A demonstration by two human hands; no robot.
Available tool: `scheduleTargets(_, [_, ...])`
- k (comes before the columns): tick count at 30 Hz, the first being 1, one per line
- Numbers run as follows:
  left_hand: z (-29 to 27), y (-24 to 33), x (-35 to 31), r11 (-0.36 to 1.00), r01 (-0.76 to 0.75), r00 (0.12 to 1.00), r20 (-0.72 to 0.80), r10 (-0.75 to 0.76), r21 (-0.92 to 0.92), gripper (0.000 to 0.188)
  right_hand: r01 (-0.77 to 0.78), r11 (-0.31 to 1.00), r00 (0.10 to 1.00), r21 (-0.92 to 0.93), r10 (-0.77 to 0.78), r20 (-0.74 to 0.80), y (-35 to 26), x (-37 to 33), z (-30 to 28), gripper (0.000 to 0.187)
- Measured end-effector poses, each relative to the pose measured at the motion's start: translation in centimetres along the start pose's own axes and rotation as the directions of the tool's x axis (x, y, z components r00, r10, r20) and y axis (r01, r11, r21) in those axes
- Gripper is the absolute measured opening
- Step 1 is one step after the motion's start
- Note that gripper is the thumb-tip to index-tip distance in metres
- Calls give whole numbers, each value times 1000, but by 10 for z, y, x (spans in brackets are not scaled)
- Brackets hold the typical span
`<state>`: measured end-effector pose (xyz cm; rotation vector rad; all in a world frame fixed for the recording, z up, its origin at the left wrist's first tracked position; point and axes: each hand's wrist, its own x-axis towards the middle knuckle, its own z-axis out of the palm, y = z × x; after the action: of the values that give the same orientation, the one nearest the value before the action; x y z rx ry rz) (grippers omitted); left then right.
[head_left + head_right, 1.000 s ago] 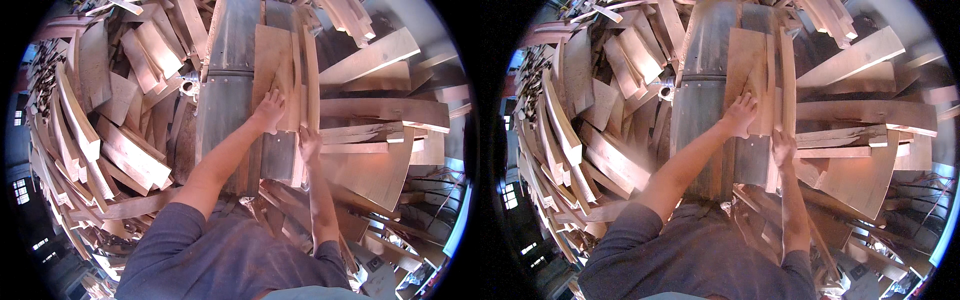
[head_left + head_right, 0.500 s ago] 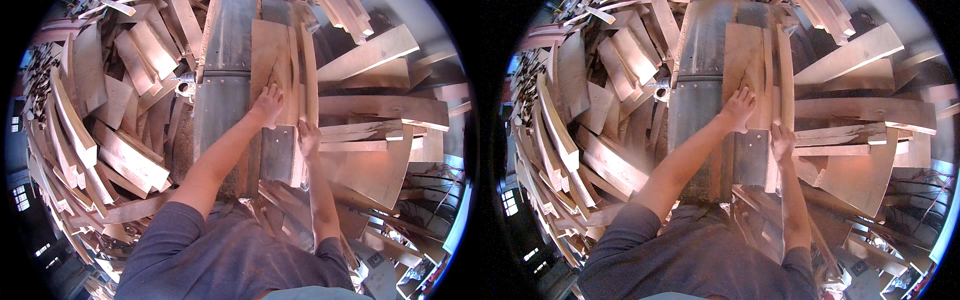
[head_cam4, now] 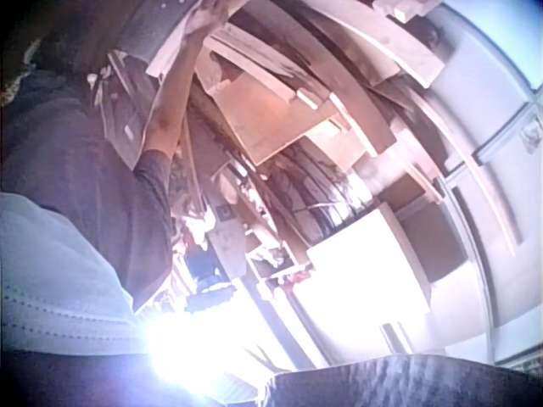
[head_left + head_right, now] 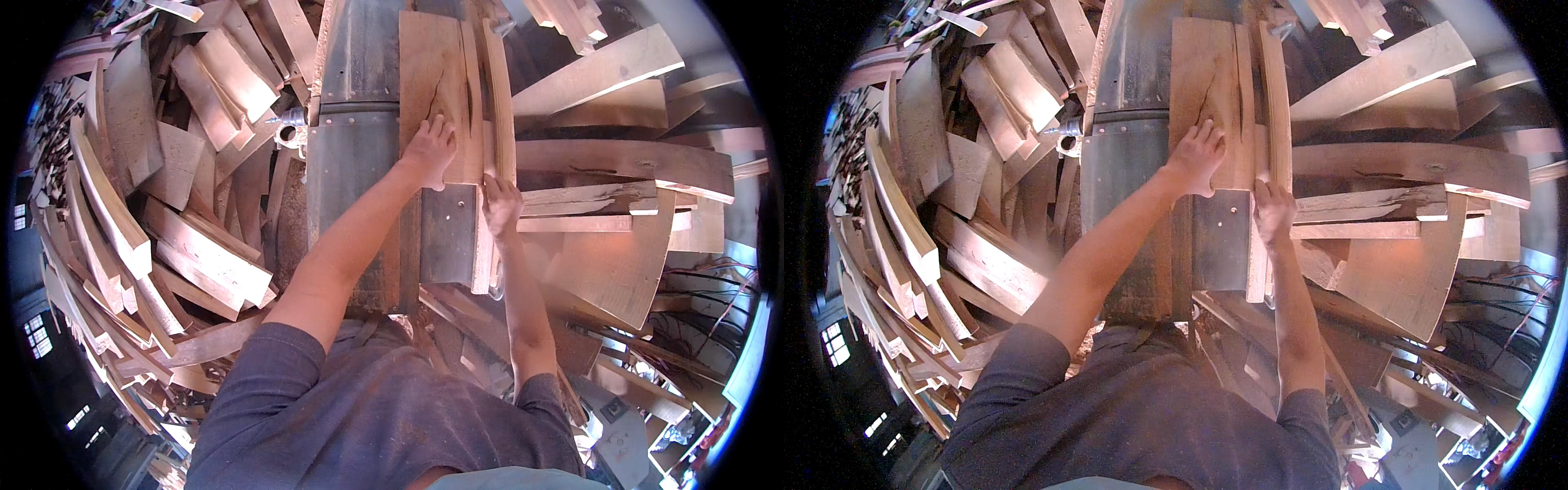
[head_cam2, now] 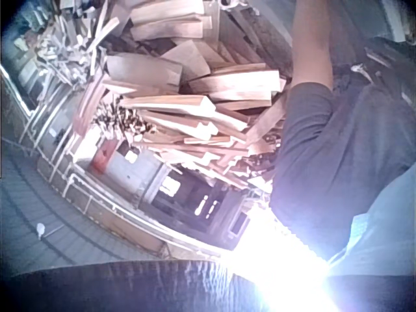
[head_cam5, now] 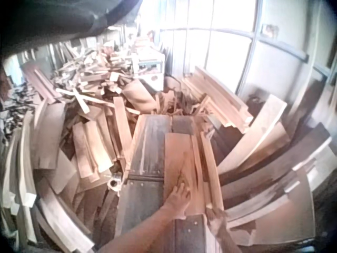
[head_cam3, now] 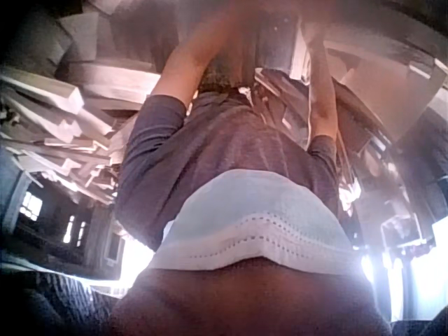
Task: The person feeds wood planks through a table saw, moves pieces of wood in a workshop, and uses a measuring tape on a plank.
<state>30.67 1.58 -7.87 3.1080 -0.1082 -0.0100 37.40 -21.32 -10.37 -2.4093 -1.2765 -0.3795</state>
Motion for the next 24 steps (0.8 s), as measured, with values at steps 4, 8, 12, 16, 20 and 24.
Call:
scheduleTargets(4, [1,-3,2,1000,5,1000,-20,-4,9,95,-2,1000,1000,-3,2,-6,2,3,3,14])
scheduleTargets(8, [-4,-5,6,1000,17,1000,17,-17,-14,89,-14,1000,1000,8,14,3,5,5,7,16])
scheduleTargets(12, [-5,-8,8,1000,14,1000,4,-14,-12,85,-22,1000,999,16,22,37,8,6,10,20])
scheduleTargets(16, [-2,-13,10,1000,16,1000,-12,-16,-22,83,-16,1000,998,21,14,55,10,10,11,25])
scheduleTargets(20, [0,-16,15,1000,9,1000,-29,-9,-24,84,-20,1000,998,-11,21,60,17,10,19,33])
scheduleTargets(24, [2,-19,18,1000,8,999,-40,-9,-24,86,-22,1000,997,2,22,71,19,12,20,37])
